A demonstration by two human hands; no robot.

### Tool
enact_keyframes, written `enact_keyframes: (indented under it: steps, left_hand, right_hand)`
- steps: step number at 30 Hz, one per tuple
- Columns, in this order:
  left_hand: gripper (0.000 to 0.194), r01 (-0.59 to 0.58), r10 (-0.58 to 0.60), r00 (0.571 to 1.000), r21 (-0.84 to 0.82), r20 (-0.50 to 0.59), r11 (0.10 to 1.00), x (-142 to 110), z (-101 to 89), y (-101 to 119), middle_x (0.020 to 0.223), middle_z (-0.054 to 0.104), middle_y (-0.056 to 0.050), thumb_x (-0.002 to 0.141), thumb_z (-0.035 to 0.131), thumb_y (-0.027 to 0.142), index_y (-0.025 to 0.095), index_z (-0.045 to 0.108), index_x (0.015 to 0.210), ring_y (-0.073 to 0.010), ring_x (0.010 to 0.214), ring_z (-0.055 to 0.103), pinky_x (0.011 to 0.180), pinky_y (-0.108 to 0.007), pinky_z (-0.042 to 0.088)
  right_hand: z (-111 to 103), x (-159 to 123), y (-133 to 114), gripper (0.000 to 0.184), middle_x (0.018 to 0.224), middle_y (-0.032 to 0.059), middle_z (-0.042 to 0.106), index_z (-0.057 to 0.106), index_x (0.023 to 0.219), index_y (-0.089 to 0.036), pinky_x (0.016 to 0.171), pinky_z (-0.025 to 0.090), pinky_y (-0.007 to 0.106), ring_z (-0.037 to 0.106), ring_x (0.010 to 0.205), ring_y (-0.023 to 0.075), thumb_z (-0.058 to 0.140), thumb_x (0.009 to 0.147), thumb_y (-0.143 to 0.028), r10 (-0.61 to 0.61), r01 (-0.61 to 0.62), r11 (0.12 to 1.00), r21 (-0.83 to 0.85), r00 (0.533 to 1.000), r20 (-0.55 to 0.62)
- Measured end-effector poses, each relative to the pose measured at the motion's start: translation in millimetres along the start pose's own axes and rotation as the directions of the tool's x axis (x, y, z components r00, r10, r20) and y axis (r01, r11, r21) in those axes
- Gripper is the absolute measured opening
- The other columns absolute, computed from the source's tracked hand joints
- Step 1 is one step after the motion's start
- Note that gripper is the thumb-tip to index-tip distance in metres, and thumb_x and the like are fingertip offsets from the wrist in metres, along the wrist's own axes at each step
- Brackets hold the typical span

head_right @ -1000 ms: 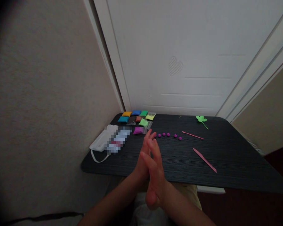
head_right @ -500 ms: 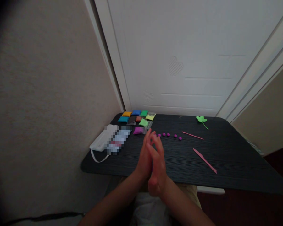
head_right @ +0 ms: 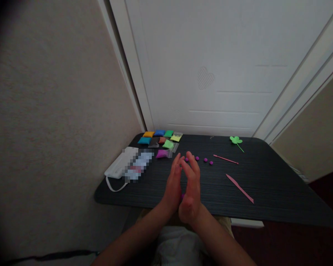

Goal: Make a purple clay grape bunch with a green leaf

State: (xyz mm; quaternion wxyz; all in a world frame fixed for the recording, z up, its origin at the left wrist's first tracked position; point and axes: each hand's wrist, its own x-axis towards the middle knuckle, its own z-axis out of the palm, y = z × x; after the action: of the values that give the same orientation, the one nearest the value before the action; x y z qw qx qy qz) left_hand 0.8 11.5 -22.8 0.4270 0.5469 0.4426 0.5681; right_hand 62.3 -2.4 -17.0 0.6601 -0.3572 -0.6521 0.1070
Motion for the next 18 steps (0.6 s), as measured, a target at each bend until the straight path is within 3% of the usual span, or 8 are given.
enact_keyframes:
  steps: [5,12,18]
  left_hand:
    - [0.044,0.000,0.000,1.000,-0.059,0.009,0.998,2,-0.8,-2,0.135,0.036,-0.004,0.087,0.027,0.039,0.024,0.035,0.128,-0.0154,0.125,0.030,0.105,-0.032,0.021]
    - [0.046,0.120,-0.114,0.993,-0.332,0.037,0.936,3,3.6,-4,0.131,0.043,-0.001,0.087,0.020,0.045,0.028,0.036,0.127,-0.0155,0.124,0.033,0.103,-0.033,0.025]
    - [0.048,0.181,-0.157,0.983,-0.431,0.091,0.884,0,6.2,2,0.130,0.045,-0.002,0.087,0.017,0.045,0.026,0.038,0.126,-0.0149,0.123,0.034,0.103,-0.031,0.026]
  right_hand:
    - [8,-7,9,0.072,0.136,0.0070,0.030,0.035,0.127,-0.024,0.099,0.023,0.052,0.024,0.127,0.0286,0.003,0.078,-0.065,-0.019,0.019,0.999,0.041,1.000,0.001]
    - [12,-14,9,0.075,0.137,0.0074,0.028,0.035,0.127,-0.023,0.098,0.024,0.052,0.024,0.127,0.0285,0.001,0.077,-0.066,0.048,-0.049,0.986,0.161,0.999,0.006]
    - [13,-15,8,0.076,0.138,0.0070,0.027,0.036,0.126,-0.022,0.098,0.025,0.051,0.022,0.128,0.0278,0.001,0.076,-0.067,0.079,-0.079,0.972,0.222,0.997,0.006]
